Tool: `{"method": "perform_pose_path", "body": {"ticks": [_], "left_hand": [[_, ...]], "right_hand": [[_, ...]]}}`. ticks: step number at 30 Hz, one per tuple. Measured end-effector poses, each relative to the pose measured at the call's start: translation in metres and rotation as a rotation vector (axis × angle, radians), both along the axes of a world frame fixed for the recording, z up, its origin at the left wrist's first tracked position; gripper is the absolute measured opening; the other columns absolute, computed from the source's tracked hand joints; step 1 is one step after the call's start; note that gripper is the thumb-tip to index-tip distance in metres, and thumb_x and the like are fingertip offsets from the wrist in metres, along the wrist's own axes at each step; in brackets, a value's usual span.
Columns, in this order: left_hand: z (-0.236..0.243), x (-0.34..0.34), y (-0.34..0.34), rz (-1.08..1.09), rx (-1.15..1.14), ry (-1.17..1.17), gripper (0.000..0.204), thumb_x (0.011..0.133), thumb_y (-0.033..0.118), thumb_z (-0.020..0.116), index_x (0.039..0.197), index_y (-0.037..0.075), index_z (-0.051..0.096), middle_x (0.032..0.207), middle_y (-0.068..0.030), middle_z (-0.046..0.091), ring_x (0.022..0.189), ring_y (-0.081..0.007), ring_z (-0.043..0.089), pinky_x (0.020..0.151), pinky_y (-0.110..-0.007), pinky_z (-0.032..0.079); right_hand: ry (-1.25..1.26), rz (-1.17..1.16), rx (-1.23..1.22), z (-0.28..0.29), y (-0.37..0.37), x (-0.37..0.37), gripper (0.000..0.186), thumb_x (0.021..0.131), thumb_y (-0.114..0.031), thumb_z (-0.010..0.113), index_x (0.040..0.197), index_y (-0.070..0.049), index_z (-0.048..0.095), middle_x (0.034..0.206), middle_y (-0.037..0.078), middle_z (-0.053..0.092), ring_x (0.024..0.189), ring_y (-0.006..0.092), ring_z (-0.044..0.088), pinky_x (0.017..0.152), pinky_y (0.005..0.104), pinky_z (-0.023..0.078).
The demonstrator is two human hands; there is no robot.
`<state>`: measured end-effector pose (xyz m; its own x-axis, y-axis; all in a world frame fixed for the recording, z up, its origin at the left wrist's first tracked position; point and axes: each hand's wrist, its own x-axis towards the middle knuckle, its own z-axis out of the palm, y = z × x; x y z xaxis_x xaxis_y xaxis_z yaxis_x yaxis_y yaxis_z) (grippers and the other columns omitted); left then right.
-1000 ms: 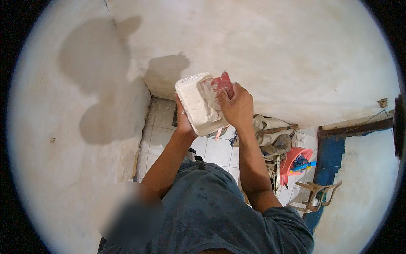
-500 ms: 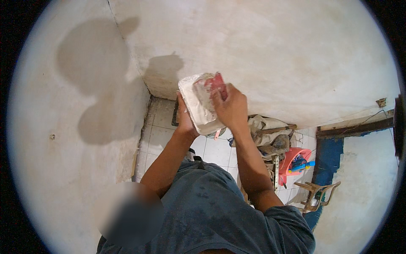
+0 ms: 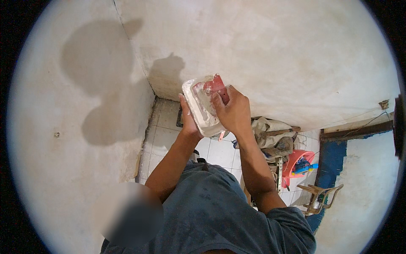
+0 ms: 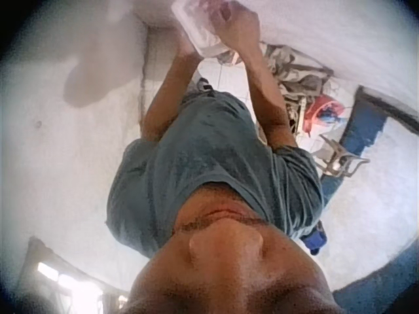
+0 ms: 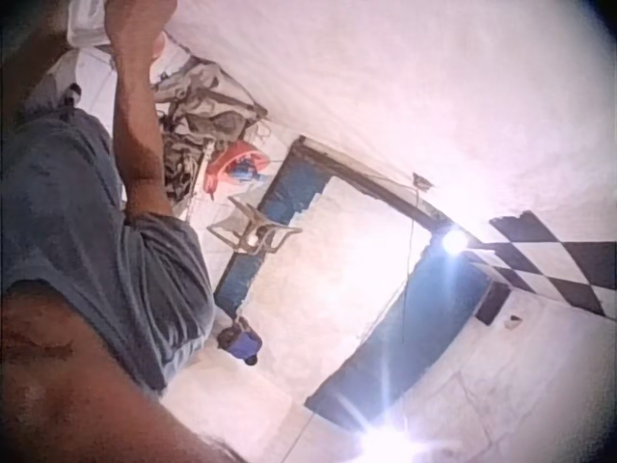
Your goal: The person applies white plaster to a corner and wall surface using a red putty knife and then mixes more plaster in a small white container.
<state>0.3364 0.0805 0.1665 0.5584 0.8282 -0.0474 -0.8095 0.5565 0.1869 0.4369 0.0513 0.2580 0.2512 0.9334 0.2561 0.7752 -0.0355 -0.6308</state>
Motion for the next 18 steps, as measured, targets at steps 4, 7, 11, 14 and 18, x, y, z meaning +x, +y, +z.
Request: {"method": "perform_pose_path", "body": {"ticks": [4, 7, 11, 14, 18], "left_hand": [[-0.005, -0.001, 0.0, -0.041, 0.101, -0.188, 0.084, 0.088, 0.074, 0.024, 0.143, 0.011, 0.033, 0.139, -0.0144, 0.044, 0.126, -0.0322, 0.046, 0.106, -0.047, 0.038], [-0.001, 0.003, 0.0, -0.053, 0.108, -0.201, 0.084, 0.088, 0.074, 0.023, 0.144, 0.011, 0.033, 0.14, -0.0146, 0.044, 0.126, -0.0326, 0.046, 0.106, -0.047, 0.038], [-0.003, 0.0, 0.0, -0.055, 0.051, -0.108, 0.085, 0.088, 0.075, 0.021, 0.144, 0.011, 0.032, 0.142, -0.0152, 0.042, 0.126, -0.0341, 0.046, 0.105, -0.048, 0.039], [-0.001, -0.002, 0.0, -0.044, 0.07, -0.124, 0.086, 0.087, 0.076, 0.021, 0.144, 0.011, 0.032, 0.141, -0.015, 0.042, 0.126, -0.0344, 0.045, 0.105, -0.049, 0.039], [0.004, 0.0, -0.001, -0.067, -0.04, -0.053, 0.09, 0.086, 0.077, 0.017, 0.144, 0.011, 0.033, 0.14, -0.0159, 0.044, 0.125, -0.0346, 0.047, 0.103, -0.05, 0.041]], "right_hand": [[-0.064, -0.085, -0.042, 0.0, -0.001, 0.021, 0.024, 0.081, -0.021, 0.064, 0.081, 0.002, 0.058, 0.069, 0.023, 0.061, 0.066, 0.0415, 0.062, 0.06, 0.0451, 0.048], [-0.053, -0.121, -0.046, -0.003, -0.001, 0.019, 0.026, 0.082, -0.024, 0.063, 0.079, 0.001, 0.057, 0.069, 0.025, 0.061, 0.067, 0.0438, 0.062, 0.061, 0.0486, 0.049], [-0.018, -0.065, -0.002, -0.006, -0.002, 0.01, 0.025, 0.082, -0.023, 0.062, 0.08, 0.002, 0.059, 0.069, 0.023, 0.062, 0.067, 0.0408, 0.062, 0.061, 0.0453, 0.048], [-0.047, -0.169, -0.042, 0.003, -0.005, 0.018, 0.023, 0.082, -0.021, 0.064, 0.082, 0.002, 0.061, 0.072, 0.021, 0.063, 0.067, 0.0381, 0.063, 0.06, 0.0413, 0.048], [-0.013, -0.1, -0.032, -0.01, -0.01, 0.019, 0.029, 0.082, -0.028, 0.063, 0.08, 0.001, 0.059, 0.071, 0.025, 0.062, 0.068, 0.0435, 0.062, 0.062, 0.0482, 0.048]]}}
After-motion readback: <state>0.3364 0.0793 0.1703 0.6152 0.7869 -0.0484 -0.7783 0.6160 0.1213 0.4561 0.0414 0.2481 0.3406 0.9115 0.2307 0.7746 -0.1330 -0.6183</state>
